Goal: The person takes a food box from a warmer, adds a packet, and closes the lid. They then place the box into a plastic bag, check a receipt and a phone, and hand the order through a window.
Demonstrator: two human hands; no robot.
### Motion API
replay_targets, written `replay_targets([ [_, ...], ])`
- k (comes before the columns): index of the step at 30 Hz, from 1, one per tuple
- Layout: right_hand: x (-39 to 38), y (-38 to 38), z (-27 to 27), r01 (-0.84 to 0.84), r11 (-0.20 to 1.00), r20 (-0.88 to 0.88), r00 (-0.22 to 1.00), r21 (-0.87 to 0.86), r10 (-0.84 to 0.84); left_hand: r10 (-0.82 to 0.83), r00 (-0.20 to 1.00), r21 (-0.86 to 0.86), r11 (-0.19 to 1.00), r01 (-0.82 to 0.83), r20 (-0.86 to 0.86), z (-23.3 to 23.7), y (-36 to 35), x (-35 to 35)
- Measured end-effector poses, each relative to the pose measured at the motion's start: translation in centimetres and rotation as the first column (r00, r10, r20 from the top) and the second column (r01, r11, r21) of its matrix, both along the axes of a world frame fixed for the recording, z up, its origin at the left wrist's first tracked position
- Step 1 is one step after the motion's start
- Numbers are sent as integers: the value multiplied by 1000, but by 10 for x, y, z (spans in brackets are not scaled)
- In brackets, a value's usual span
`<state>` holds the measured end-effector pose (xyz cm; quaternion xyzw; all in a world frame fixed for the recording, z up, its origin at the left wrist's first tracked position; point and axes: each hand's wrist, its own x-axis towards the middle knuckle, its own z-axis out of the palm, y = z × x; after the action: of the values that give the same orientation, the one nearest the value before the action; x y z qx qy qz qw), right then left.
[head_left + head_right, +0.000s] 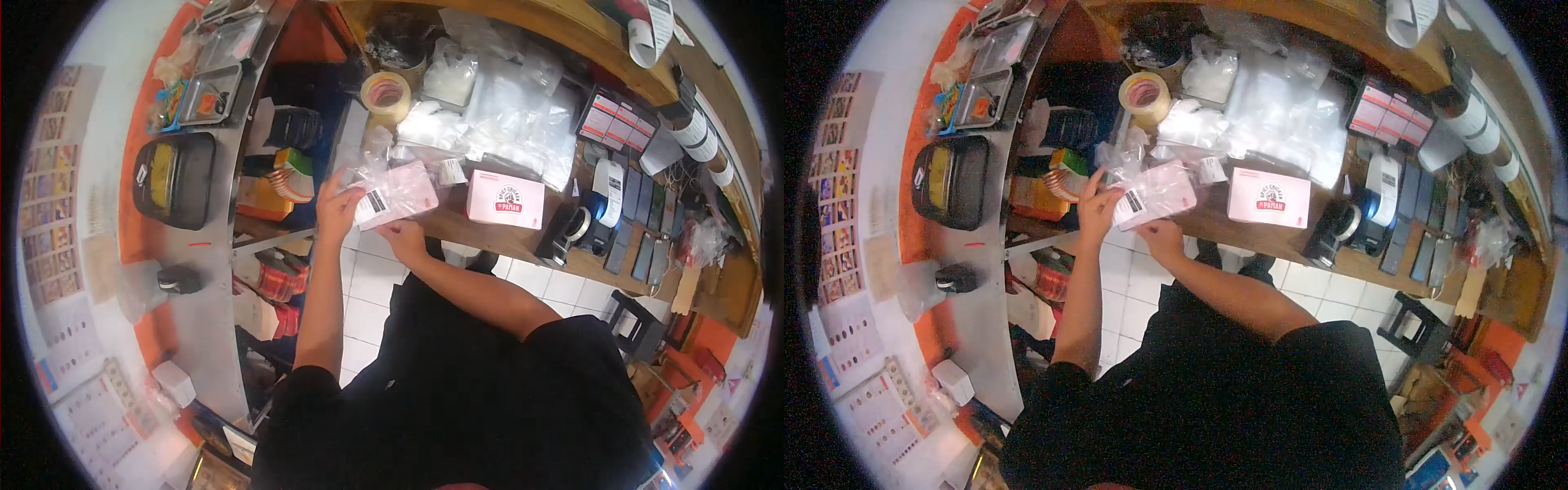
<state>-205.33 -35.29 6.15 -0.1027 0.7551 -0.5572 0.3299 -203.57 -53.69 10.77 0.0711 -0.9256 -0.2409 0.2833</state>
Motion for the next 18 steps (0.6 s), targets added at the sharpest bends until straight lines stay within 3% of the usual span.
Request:
replay_targets([
  [1,-1,-5,0,44,996,-42,998,80,-41,32,997,210,977,-45,66,-10,-1,-2],
  [3,1,-8,6,80,989,-165,985,127,-58,50,977,585,794,-165,208,-33,2,-4],
  [4,2,-7,10,98,984,-223,973,147,-63,84,978,580,794,-181,191,-41,2,-4],
  [7,-9,11,4,27,973,-472,877,231,88,78,989,751,644,-144,123,-70,-4,-4],
  [10,-19,35,-5,-12,981,-511,852,196,113,129,980,893,409,-190,150,-80,6,5],
  [13,-16,52,-13,7,1000,-292,956,-22,-13,-17,906,877,261,-403,422,-88,8,32],
  [16,-10,74,-32,-32,998,-464,884,49,51,-124,890,898,80,-433,440,-113,27,70],
  [17,-15,82,-19,-69,998,-176,982,-16,65,-75,925,928,-15,-373,371,-111,43,78],
  [18,-23,89,6,-80,992,123,988,-93,91,-23,953,947,-106,-304,303,-107,62,86],
])
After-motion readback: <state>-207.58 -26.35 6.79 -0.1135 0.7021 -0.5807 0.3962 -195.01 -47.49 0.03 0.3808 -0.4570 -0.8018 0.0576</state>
